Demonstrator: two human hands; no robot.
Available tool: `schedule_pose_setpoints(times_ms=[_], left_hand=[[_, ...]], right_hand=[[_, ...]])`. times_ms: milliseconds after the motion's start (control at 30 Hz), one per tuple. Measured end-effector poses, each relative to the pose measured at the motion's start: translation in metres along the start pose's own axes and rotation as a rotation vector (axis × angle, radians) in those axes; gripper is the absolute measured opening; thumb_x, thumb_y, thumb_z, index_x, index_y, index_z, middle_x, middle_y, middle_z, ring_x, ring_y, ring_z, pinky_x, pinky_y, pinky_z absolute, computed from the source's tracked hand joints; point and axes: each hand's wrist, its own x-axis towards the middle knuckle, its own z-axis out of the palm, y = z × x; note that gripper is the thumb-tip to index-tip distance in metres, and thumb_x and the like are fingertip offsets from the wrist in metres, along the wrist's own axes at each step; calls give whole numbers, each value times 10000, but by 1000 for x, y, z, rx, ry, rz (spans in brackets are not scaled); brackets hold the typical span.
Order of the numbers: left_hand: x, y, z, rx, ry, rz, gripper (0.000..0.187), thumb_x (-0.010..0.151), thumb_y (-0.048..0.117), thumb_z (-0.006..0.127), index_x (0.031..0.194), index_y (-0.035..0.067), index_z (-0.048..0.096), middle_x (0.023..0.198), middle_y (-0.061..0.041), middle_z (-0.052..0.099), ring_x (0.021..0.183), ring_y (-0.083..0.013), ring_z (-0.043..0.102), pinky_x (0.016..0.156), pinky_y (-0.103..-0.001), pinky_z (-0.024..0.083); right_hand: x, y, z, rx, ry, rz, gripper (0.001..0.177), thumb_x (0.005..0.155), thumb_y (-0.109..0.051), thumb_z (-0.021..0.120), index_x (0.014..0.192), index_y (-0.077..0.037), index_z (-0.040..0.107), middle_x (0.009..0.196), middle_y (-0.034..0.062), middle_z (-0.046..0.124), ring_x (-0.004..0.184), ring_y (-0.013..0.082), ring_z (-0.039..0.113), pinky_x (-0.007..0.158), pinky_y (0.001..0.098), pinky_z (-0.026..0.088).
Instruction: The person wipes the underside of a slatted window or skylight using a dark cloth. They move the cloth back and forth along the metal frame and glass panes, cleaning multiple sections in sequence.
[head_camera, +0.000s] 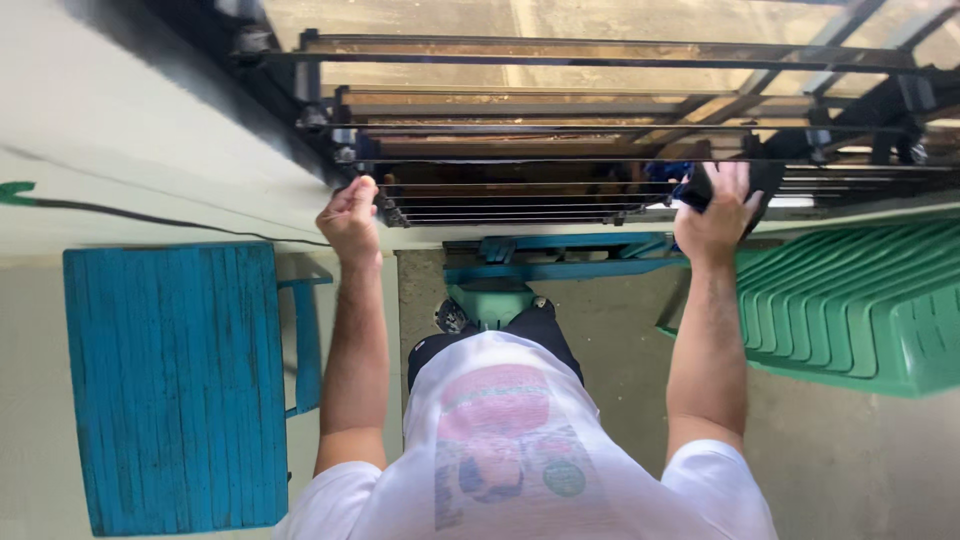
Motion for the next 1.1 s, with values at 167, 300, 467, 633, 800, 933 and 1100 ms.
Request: schedule_pose_setpoints(times_ms=[167,300,467,633,800,933,1100], left_hand=[[2,-7,-1,-47,-12,-43,156,908,107,794,1014,-7,804,848,-55,777,690,-75,634,639,-207,499],[4,-21,-1,-156,-42,-4,154,906,87,805,1019,-17,797,906,-50,785,795,-77,705,754,-209,561],[3,-31,4,-159,-24,6,171,907,104,814,1007,-34,799,865,-51,762,732,-92,660,664,-217,525],[2,-31,10,-169,20,30,164,907,104,812,1005,-27,798,887,-56,774,778,-99,687,720,-235,547],[-1,-33,12,-191,24,69,146,908,81,819,997,-30,789,938,-78,769,850,-122,698,779,-252,555],[0,-36,10,-230,29,62,129,906,84,809,988,-12,783,938,-80,782,853,-122,711,801,-260,565],[1,-36,15,-220,44,34,110,925,88,789,997,6,797,926,-69,782,844,-117,716,777,-258,572]], right_hand=[[10,-93,52,-223,-549,-151,194,1050,-395,660,1115,-244,764,901,47,756,888,255,716,1232,727,312],[35,-220,112,109,-873,-419,395,844,-113,723,1233,-179,702,976,118,757,905,318,727,769,448,557],[40,-282,117,143,-782,-570,454,813,-150,770,1257,-134,677,1085,152,743,1018,356,704,850,471,546],[16,-269,101,99,-394,-840,765,581,-238,779,1333,-184,652,1233,183,739,1109,348,707,834,503,519],[57,-300,153,-47,-1037,-311,306,1084,-298,520,1203,-179,776,1153,110,790,1088,288,751,926,451,571],[37,-291,144,17,-665,-574,500,825,-254,738,1296,-101,672,1177,198,705,1083,381,666,883,491,521],[36,-289,120,179,-848,-571,500,864,-128,703,1358,-157,633,1137,151,730,1065,345,686,893,489,528]])
